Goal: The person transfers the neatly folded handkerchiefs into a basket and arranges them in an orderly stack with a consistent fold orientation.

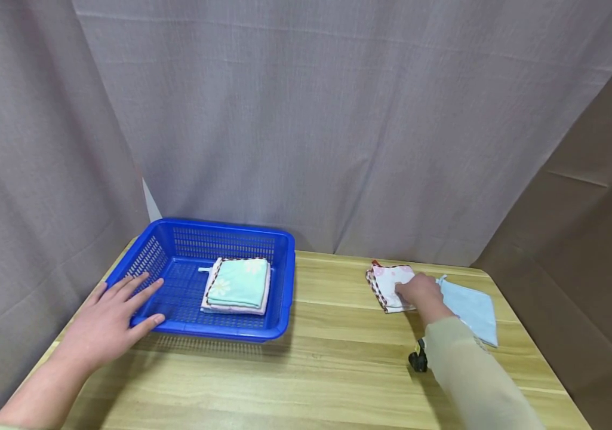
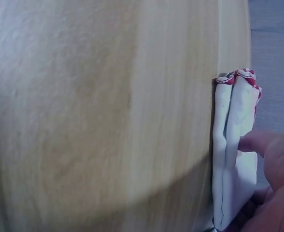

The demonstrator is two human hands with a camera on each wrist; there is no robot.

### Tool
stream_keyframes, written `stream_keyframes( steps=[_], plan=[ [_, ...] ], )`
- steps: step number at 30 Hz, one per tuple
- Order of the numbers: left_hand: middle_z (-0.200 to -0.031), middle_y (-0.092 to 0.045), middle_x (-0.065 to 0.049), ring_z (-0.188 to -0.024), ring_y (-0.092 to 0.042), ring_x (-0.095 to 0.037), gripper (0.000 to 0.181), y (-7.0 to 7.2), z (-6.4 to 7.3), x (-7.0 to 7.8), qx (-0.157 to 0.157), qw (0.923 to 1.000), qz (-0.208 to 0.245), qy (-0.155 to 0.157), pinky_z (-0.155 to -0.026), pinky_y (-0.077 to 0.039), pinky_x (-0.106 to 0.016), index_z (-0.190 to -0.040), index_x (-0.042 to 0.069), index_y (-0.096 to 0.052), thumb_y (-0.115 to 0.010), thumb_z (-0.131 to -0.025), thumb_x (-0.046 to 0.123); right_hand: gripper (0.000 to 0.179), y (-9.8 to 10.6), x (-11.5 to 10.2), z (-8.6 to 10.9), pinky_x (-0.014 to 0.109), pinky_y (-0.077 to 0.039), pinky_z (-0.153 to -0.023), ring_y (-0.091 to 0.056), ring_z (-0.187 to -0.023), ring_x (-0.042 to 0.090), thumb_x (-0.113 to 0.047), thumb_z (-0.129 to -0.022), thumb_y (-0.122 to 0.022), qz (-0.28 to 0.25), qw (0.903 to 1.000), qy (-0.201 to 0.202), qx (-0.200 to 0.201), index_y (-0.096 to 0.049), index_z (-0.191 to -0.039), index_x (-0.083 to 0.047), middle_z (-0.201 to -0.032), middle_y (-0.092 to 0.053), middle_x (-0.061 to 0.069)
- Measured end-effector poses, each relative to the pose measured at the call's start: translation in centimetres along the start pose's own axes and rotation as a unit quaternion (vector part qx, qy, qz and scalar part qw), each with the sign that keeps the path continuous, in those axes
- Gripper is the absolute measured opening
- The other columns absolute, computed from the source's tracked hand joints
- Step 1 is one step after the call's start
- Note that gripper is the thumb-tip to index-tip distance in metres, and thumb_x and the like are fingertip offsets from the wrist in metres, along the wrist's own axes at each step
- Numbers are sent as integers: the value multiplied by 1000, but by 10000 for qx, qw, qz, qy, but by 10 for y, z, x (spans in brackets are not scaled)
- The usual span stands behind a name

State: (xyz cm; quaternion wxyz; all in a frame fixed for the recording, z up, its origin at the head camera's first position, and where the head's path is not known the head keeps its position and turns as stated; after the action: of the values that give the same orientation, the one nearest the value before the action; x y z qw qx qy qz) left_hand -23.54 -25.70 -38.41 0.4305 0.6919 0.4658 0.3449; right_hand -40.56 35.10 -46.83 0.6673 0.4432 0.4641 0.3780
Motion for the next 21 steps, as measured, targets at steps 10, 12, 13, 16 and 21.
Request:
stream_keyframes(
  steps=[10, 12, 13, 16, 21],
  plan=[
    [-148, -47, -17, -131, -43, -46, 68, 0, 1, 0, -32, 10000, -3, 31, -109, -20, -68, -147, 23, -49, -61, -91, 58, 54, 0, -2, -6, 51, -49, -91, -57, -95, 40, -30, -90, -62, -284, 9995, 107, -92, -57, -112, 19, -113, -58, 36],
    [-148, -47, -17, -132, -43, -46, 67, 1, 0, 0, -29, 10000, 11, 42, -109, -21, -68, -147, 23, -49, -61, -91, 59, 52, 0, -1, -6, 51, -50, -89, -56, -91, 37, -29, -91, -62, -410, 9991, 59, -83, -57, -113, 18, -112, -59, 34],
    [-148, -47, -17, -132, -43, -45, 67, 1, 0, 0, -26, 10000, 14, 44, -109, -21, -68, -147, 23, -49, -61, -91, 59, 53, 0, 0, -6, 51, -49, -90, -56, -92, 37, -29, -91, -63, -493, 9987, 33, -97, -56, -114, 18, -113, -59, 34],
    [-149, -47, -16, -132, -43, -45, 67, 1, 0, 1, -15, 10000, 27, 46, -109, -22, -67, -147, 23, -50, -61, -91, 58, 58, -1, 1, -7, 53, -46, -97, -56, -104, 44, -29, -93, -63, -589, 9982, 46, -122, -52, -122, 20, -121, -55, 36],
    [-148, -47, -17, -132, -43, -45, 67, 1, 0, 0, -1, 10000, 32, 36, -109, -22, -68, -146, 22, -51, -61, -91, 58, 67, -3, 5, -9, 55, -39, -106, -47, -122, 52, -31, -94, -62, -646, 9976, 88, -234, -44, -133, 20, -133, -47, 39]
  ],
)
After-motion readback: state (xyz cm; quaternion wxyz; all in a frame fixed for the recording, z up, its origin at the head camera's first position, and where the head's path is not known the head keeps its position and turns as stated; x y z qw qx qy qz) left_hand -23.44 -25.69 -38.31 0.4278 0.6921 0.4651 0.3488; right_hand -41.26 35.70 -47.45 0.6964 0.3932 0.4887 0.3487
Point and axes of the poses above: each hand's wrist, its own z-axis away from the middle knuckle, its own y-axis out of the back of the hand, x = y × z, the point moved 10 cm from there along -z, towards the middle knuckle
